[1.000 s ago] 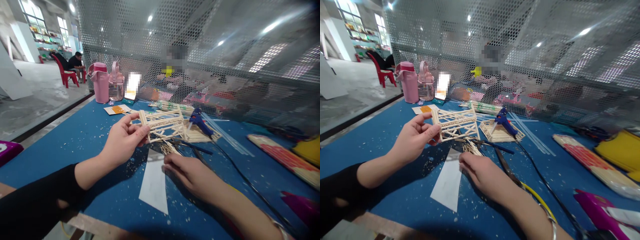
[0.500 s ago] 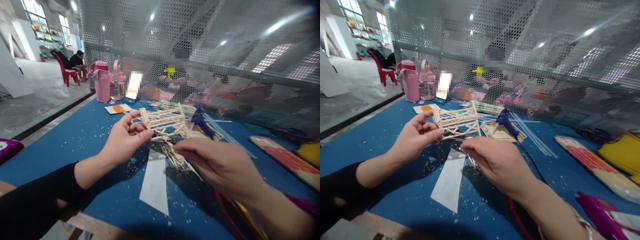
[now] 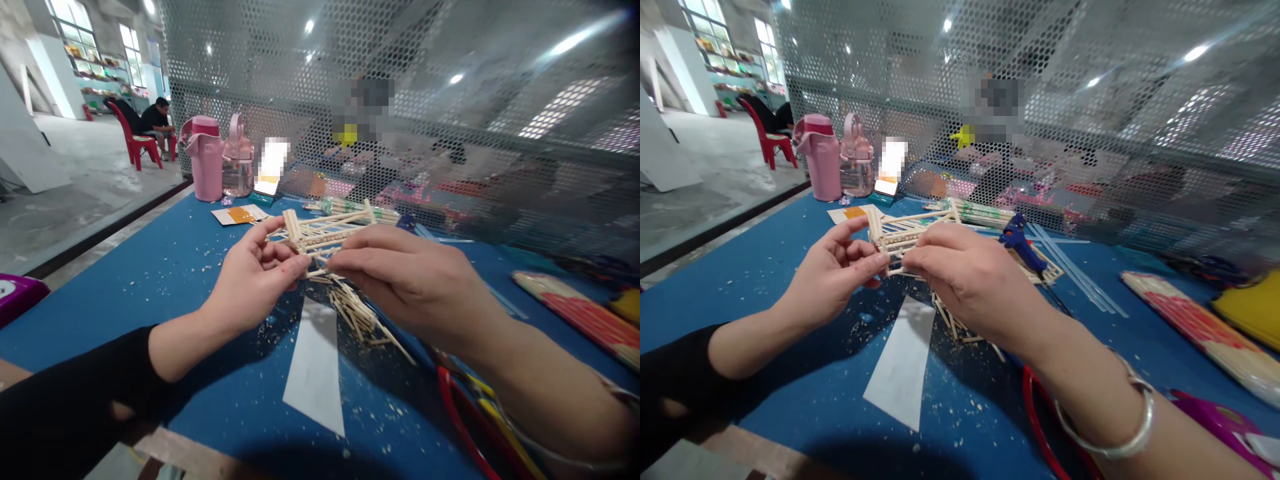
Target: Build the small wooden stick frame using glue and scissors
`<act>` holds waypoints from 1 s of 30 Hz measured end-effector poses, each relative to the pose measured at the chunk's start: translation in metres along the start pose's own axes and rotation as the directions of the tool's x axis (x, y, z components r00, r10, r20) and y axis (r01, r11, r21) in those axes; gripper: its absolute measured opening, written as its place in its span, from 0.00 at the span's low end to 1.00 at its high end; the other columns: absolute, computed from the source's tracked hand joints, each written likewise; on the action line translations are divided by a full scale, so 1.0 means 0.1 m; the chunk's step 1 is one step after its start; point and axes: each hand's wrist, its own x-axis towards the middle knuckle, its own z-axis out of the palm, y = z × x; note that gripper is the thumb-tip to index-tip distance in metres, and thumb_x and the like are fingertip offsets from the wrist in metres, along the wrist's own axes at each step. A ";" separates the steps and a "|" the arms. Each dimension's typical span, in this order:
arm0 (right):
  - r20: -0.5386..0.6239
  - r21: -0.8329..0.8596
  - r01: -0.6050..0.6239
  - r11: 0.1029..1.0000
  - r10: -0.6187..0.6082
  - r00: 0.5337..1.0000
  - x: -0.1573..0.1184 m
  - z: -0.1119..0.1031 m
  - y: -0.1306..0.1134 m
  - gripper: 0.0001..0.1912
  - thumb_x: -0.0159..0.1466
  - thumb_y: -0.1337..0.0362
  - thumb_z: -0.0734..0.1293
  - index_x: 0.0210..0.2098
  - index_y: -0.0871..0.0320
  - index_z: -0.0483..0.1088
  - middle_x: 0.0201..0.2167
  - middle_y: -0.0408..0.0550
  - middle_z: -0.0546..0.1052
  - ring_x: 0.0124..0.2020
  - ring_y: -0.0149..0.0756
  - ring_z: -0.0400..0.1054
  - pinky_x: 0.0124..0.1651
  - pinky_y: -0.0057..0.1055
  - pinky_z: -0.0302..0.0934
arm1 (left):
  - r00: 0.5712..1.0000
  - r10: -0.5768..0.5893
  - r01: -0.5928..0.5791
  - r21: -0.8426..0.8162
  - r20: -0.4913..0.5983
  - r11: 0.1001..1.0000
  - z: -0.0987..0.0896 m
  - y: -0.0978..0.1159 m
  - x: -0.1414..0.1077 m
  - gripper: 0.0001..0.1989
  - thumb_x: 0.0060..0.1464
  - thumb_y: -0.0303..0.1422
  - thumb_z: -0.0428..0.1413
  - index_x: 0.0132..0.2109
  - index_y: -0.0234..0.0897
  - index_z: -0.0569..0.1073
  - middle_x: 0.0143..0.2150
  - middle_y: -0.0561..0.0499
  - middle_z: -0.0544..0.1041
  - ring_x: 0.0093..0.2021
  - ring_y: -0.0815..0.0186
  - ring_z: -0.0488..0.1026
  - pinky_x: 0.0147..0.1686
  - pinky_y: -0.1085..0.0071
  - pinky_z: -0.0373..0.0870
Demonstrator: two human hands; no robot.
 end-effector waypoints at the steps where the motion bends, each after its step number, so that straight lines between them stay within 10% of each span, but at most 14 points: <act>1: 0.009 -0.012 -0.001 1.000 0.001 1.000 0.00 0.00 0.00 0.14 0.69 0.67 0.57 0.35 0.54 0.73 0.32 0.46 0.76 0.35 0.31 0.71 0.35 0.27 0.65 | 1.000 0.000 0.000 -0.001 0.001 1.000 0.00 0.00 0.00 0.28 0.47 0.26 0.61 0.55 0.33 0.62 0.24 0.58 0.72 0.25 0.73 0.71 0.24 0.78 0.69; 17: -0.061 -0.091 0.063 0.994 -0.069 0.996 0.01 0.03 -0.02 0.12 0.67 0.68 0.59 0.32 0.55 0.73 0.27 0.45 0.72 0.29 0.31 0.65 0.30 0.28 0.61 | 1.000 -0.008 0.007 -0.008 -0.008 1.000 0.00 0.00 0.00 0.28 0.47 0.26 0.61 0.55 0.32 0.63 0.24 0.59 0.71 0.24 0.74 0.70 0.23 0.79 0.69; 23: -0.136 0.117 -0.135 0.984 0.150 0.979 -0.12 0.01 -0.06 0.12 0.64 0.70 0.63 0.45 0.51 0.69 0.37 0.45 0.76 0.36 0.33 0.71 0.38 0.32 0.65 | 1.000 0.001 0.000 0.017 -0.010 1.000 0.00 0.00 0.00 0.28 0.47 0.27 0.61 0.55 0.33 0.63 0.24 0.58 0.72 0.25 0.73 0.71 0.23 0.78 0.70; 27: -0.334 0.340 -0.402 0.851 0.508 0.794 -0.20 0.08 -0.03 0.07 0.61 0.66 0.66 0.40 0.52 0.65 0.31 0.42 0.71 0.30 0.31 0.66 0.34 0.32 0.63 | 1.000 0.003 -0.003 0.025 -0.017 1.000 0.01 0.00 -0.01 0.29 0.47 0.27 0.61 0.56 0.31 0.63 0.24 0.58 0.71 0.26 0.72 0.72 0.22 0.79 0.69; 30: -0.191 0.542 -0.569 0.618 0.750 0.633 -0.21 0.15 0.05 0.08 0.62 0.59 0.65 0.35 0.54 0.62 0.26 0.41 0.67 0.24 0.29 0.63 0.26 0.29 0.60 | 1.000 0.011 -0.010 0.048 -0.002 0.999 -0.02 0.01 0.01 0.30 0.47 0.28 0.61 0.57 0.31 0.63 0.24 0.58 0.71 0.25 0.72 0.71 0.22 0.78 0.69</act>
